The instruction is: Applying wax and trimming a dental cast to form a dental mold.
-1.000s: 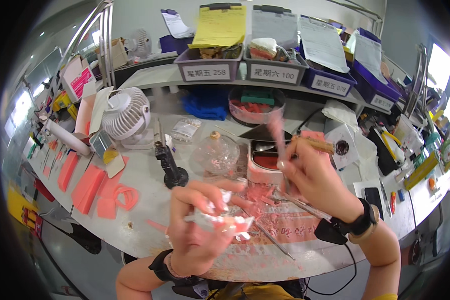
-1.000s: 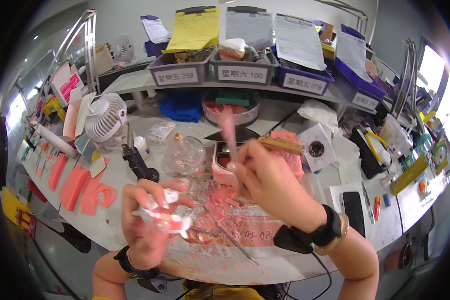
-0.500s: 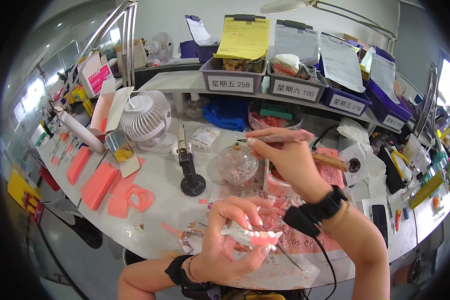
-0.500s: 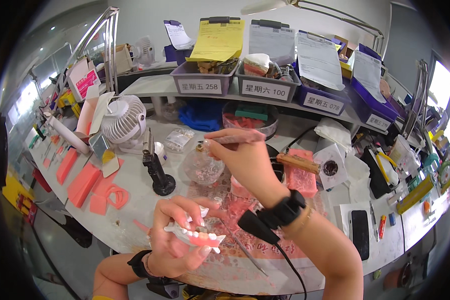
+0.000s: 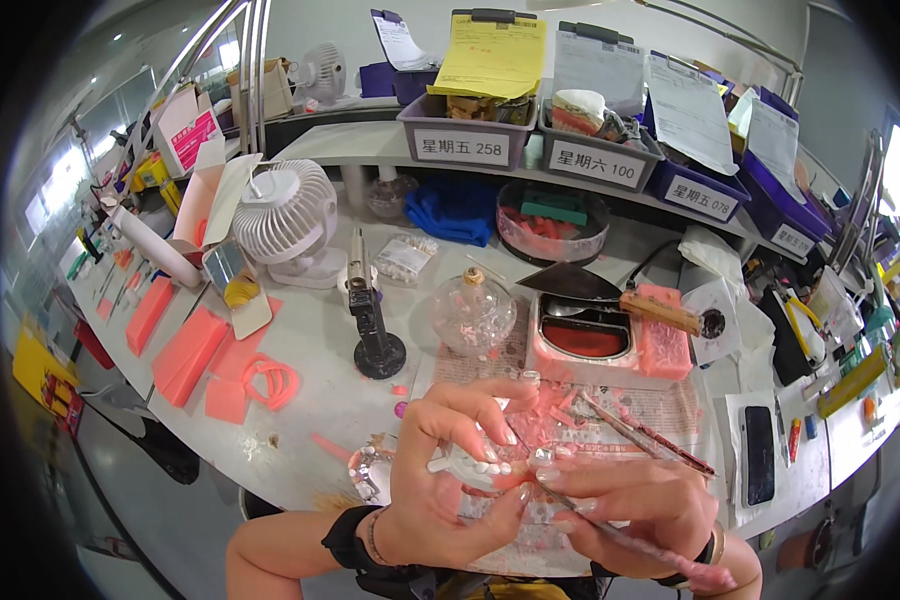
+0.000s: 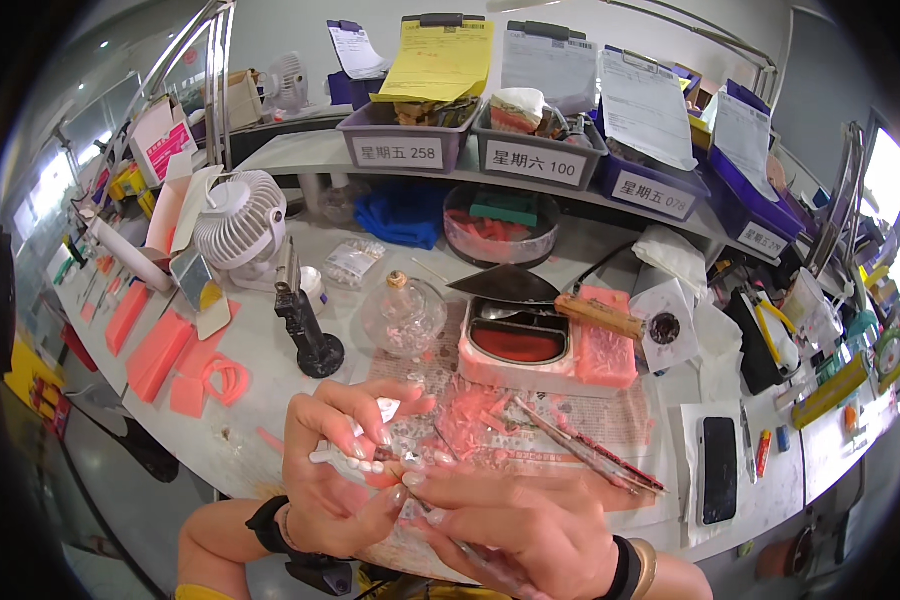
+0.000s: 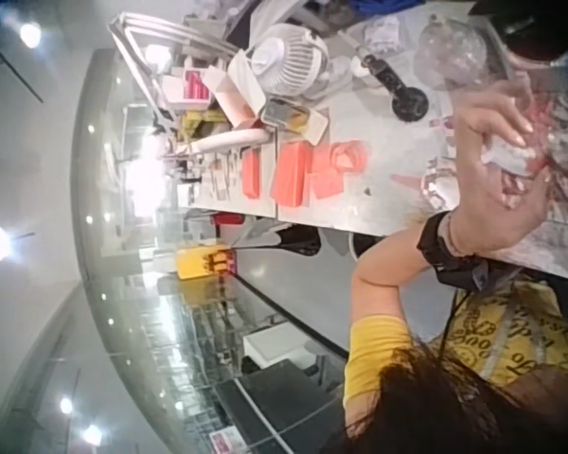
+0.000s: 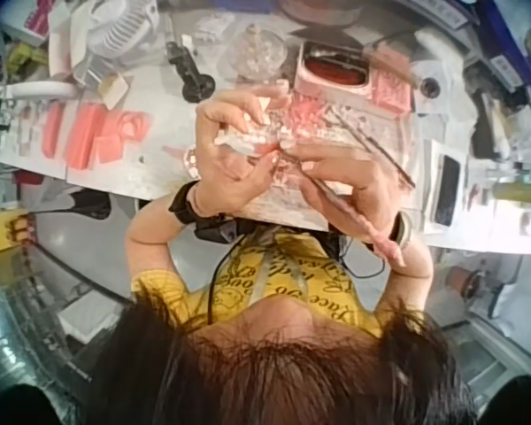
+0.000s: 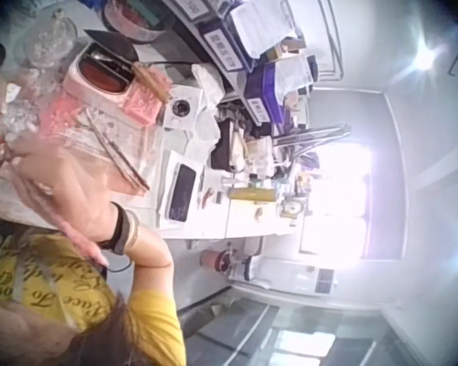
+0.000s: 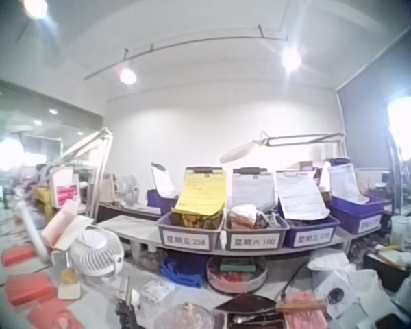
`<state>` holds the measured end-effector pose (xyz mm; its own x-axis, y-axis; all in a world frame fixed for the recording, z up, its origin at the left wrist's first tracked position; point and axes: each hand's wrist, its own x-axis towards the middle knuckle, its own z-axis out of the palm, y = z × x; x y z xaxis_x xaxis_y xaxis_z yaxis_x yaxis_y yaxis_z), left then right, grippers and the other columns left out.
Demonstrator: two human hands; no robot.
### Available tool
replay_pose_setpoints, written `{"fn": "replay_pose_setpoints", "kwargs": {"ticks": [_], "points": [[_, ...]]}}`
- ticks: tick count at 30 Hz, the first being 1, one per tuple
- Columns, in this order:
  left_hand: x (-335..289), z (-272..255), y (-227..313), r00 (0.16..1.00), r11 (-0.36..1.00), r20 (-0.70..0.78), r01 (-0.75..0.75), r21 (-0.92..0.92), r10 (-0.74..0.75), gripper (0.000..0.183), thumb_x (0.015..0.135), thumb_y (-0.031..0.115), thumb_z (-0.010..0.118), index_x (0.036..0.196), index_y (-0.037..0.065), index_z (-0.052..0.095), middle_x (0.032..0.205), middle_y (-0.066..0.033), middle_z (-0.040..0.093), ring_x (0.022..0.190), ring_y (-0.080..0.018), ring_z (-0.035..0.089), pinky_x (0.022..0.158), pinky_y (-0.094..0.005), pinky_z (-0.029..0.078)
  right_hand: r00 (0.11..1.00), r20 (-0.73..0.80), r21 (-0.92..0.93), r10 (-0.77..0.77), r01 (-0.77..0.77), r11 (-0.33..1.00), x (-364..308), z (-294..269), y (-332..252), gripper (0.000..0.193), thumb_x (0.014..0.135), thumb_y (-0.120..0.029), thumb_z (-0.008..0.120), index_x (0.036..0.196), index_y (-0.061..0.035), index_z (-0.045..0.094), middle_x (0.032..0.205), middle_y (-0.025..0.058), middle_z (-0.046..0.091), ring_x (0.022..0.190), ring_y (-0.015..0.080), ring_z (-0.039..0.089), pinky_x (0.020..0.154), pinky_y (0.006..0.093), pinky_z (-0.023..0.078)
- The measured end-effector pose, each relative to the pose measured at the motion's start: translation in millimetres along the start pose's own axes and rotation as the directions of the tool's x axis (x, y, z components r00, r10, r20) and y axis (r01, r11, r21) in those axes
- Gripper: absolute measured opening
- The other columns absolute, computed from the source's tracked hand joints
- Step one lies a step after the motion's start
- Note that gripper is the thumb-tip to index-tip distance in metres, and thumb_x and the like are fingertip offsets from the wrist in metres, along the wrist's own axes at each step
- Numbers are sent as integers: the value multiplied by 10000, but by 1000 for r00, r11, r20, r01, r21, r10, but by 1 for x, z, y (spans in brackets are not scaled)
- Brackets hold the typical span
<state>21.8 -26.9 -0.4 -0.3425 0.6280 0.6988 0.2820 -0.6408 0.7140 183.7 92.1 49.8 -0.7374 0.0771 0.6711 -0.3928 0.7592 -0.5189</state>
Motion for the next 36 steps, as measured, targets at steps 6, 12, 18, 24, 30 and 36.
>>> {"fn": "replay_pose_setpoints", "kwargs": {"ticks": [6,12,18,24,30,36], "points": [[-2,3,0,1000,1000,-19,-4,11,4,470,737,-32,702,1068,83,389,1059,-114,427,1243,-398,485,1034,-608,428,997,15,-70,-76,77,995,2,0,-2,428,768,21,795,1038,-55,473,999,186,721,933,319,733,807,421,605],[-3,3,0,1000,999,-18,-10,33,10,472,746,-18,729,1065,82,396,1059,-110,428,1239,-394,490,1011,-591,456,996,16,-118,-84,85,989,2,1,-5,439,764,9,802,1040,-67,469,993,165,725,919,308,738,795,407,608],[-1,5,-4,1000,1000,-13,19,-18,-20,452,765,-10,724,1060,77,393,1045,-102,419,1228,-380,498,987,-573,483,994,20,-175,-108,110,978,4,1,-4,422,749,14,802,1004,-60,473,985,171,724,900,304,742,774,408,609],[0,7,-3,994,984,-11,110,-139,-113,422,795,8,714,1058,71,390,1052,-94,413,1229,-362,496,998,-562,483,995,72,-168,-67,78,983,3,-5,-5,394,746,28,778,982,-66,478,1014,183,723,881,312,744,759,402,611],[0,6,-4,975,931,54,220,-290,-213,440,811,0,713,1087,89,382,1071,-82,408,1277,-349,439,1023,-534,469,995,97,-159,-28,43,986,1,-10,-3,351,738,45,777,931,-74,508,1014,183,727,885,308,744,750,387,615],[2,4,-3,948,849,128,318,-421,-292,437,809,-49,683,1087,105,383,1085,-72,411,1274,-343,431,1031,-514,460,995,96,-56,0,5,998,-1,-13,3,289,748,62,759,893,-51,536,1018,196,724,909,330,737,745,385,618]]}}
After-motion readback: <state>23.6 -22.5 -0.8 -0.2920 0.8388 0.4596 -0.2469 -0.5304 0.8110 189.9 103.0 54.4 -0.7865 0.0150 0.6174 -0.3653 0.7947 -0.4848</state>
